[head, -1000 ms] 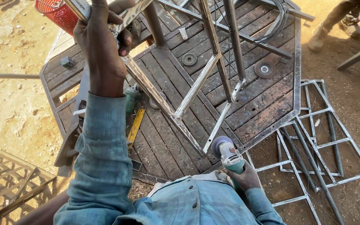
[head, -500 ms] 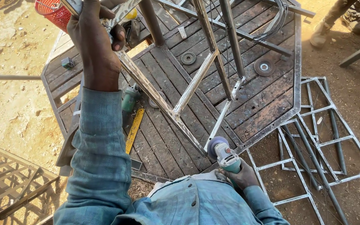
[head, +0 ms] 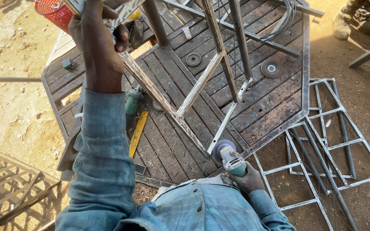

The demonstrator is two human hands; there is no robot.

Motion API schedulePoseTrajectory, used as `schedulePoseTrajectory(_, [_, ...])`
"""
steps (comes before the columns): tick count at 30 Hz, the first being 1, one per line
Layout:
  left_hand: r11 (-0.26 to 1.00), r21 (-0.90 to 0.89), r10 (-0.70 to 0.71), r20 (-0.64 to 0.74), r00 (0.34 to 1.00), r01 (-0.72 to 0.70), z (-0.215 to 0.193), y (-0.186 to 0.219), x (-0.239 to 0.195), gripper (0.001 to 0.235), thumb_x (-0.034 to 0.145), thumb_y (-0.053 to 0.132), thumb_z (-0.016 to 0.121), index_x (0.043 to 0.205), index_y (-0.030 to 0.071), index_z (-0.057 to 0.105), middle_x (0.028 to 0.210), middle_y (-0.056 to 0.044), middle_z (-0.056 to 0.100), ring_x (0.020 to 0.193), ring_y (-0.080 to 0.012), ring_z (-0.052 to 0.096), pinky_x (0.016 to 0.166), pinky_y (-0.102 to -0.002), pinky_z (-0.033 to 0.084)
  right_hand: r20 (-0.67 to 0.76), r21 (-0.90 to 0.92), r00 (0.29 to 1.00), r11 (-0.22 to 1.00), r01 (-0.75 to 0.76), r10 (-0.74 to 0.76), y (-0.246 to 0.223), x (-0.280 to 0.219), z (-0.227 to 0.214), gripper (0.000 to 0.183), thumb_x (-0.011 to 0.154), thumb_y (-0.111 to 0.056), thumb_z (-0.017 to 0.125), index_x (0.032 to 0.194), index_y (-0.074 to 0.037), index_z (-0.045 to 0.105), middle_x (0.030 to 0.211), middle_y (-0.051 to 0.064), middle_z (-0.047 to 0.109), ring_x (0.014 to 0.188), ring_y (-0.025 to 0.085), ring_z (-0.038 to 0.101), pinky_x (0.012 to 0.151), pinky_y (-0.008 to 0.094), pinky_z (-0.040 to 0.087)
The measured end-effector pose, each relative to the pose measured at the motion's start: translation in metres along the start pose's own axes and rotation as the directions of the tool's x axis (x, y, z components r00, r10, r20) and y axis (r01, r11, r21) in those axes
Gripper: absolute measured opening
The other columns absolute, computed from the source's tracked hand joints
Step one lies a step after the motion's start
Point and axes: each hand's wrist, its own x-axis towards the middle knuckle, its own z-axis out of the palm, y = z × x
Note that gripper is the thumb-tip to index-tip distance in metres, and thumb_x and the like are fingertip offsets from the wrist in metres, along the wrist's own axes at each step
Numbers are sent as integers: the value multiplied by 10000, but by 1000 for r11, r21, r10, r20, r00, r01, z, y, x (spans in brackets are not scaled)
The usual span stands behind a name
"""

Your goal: Using an angle grinder to smooth the welded joints of metal frames on a workbench.

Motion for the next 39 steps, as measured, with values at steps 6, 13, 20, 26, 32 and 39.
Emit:
schedulePoseTrajectory(6, [1000,-23,-22,-30,999,22,0,-2,6,311,771,217,712,628,81,471,549,-60,427,393,-183,509,351,-278,199,-15,-18,1000,1000,25,-25,4,3,2,912,518,-433,966,1340,-182,661,1128,70,810,1015,186,761,931,339,613])
schedulePoseTrajectory(13, [999,-36,-10,-5,1000,9,-5,-8,11,349,797,274,702,609,83,478,535,-75,468,379,-189,531,320,-274,218,-18,1,1000,1000,14,-14,8,0,1,917,501,-431,974,1340,-205,678,1075,34,809,985,139,731,873,310,585])
schedulePoseTrajectory(20, [999,36,24,62,998,-26,-8,7,-8,363,803,395,632,614,122,485,903,-125,851,382,-147,506,335,-252,231,-39,-66,999,998,-5,3,3,0,-6,799,500,-473,966,1196,-166,722,1040,54,815,943,183,736,843,357,596])
schedulePoseTrajectory(26, [996,24,76,219,973,-83,-31,2,-22,474,809,567,615,628,141,514,921,-89,822,390,-98,501,333,-244,304,-129,-62,990,996,-67,58,7,3,-11,698,547,-503,927,1102,-126,736,983,86,800,892,231,730,793,395,576])
schedulePoseTrajectory(32, [999,4,50,273,961,-53,-65,-7,-49,471,912,525,596,674,123,540,996,-82,807,367,-98,492,337,-235,322,-92,-38,992,995,-93,90,-18,-3,-21,696,554,-446,937,1145,-129,751,1048,90,816,941,238,738,843,389,580])
schedulePoseTrajectory(39, [998,-12,67,423,904,-68,-97,4,-91,477,1038,442,533,669,141,508,1077,-134,751,427,-124,473,411,-211,360,-50,-161,992,979,-125,118,-40,8,-19,800,548,-592,870,1183,-126,732,1090,91,796,962,244,742,858,391,608])
